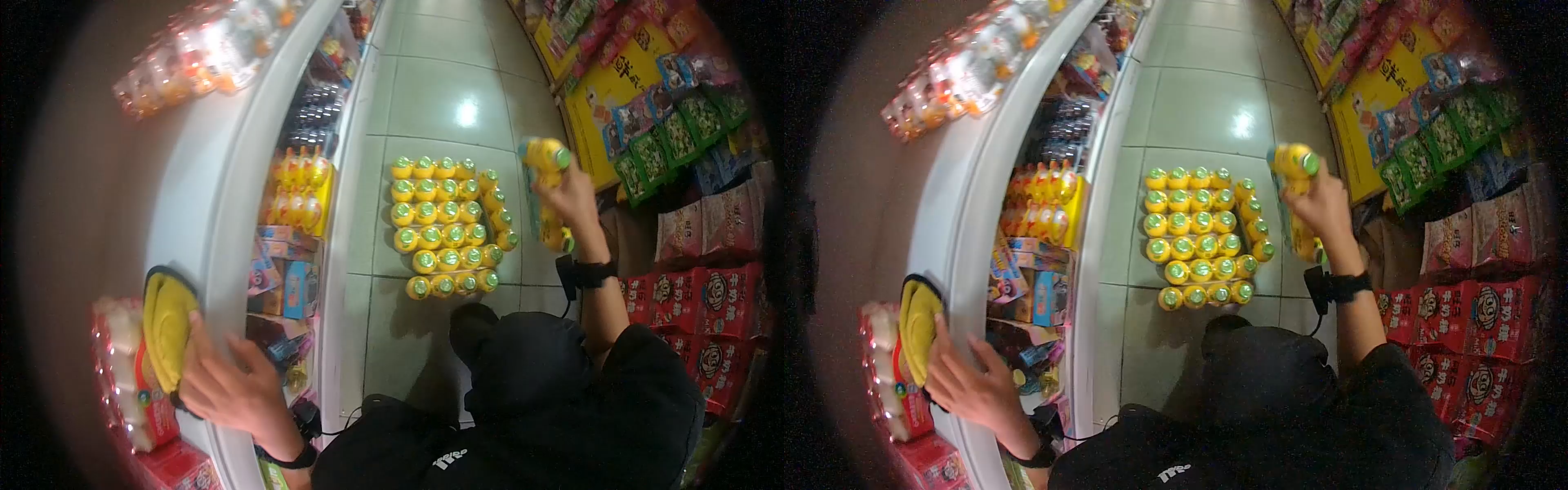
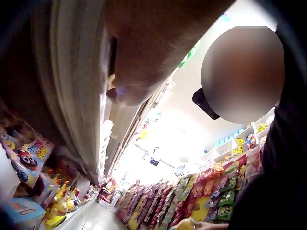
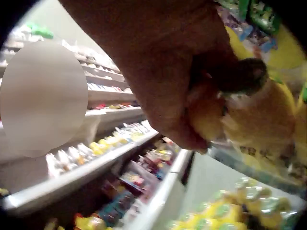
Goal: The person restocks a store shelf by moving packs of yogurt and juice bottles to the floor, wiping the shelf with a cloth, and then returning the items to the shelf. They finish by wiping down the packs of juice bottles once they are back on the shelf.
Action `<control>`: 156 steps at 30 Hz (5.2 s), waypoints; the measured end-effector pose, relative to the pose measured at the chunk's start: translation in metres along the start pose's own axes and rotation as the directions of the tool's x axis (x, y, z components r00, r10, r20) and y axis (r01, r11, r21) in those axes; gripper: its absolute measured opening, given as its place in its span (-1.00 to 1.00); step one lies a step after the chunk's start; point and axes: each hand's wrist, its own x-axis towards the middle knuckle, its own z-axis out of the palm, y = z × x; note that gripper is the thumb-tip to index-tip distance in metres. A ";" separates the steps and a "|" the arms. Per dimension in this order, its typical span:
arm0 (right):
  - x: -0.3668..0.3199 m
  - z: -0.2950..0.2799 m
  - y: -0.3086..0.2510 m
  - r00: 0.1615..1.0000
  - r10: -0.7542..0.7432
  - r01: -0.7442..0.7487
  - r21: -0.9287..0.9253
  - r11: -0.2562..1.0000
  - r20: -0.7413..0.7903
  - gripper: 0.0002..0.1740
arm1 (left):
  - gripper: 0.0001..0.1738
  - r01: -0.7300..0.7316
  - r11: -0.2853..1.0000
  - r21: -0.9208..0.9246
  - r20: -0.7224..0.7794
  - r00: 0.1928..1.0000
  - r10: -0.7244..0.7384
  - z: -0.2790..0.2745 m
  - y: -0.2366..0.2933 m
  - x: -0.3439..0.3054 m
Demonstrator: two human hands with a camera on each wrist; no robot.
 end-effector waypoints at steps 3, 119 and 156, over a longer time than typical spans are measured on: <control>-0.021 0.050 0.068 0.950 0.153 -0.112 -0.162 0.980 0.272 -0.25 | -0.63 -0.019 0.998 0.061 0.033 0.999 0.017 -0.004 -0.002 0.005; 0.044 0.091 -0.653 -0.027 -0.969 0.956 0.290 0.047 0.246 -0.63 | -0.59 0.252 0.968 -0.010 0.517 0.829 -0.211 -0.016 0.038 0.069; 0.152 -0.048 -0.430 -0.129 -0.971 0.710 0.702 0.050 0.200 -0.76 | -0.71 -0.118 0.647 -0.753 -0.035 0.990 0.140 -0.043 0.091 0.058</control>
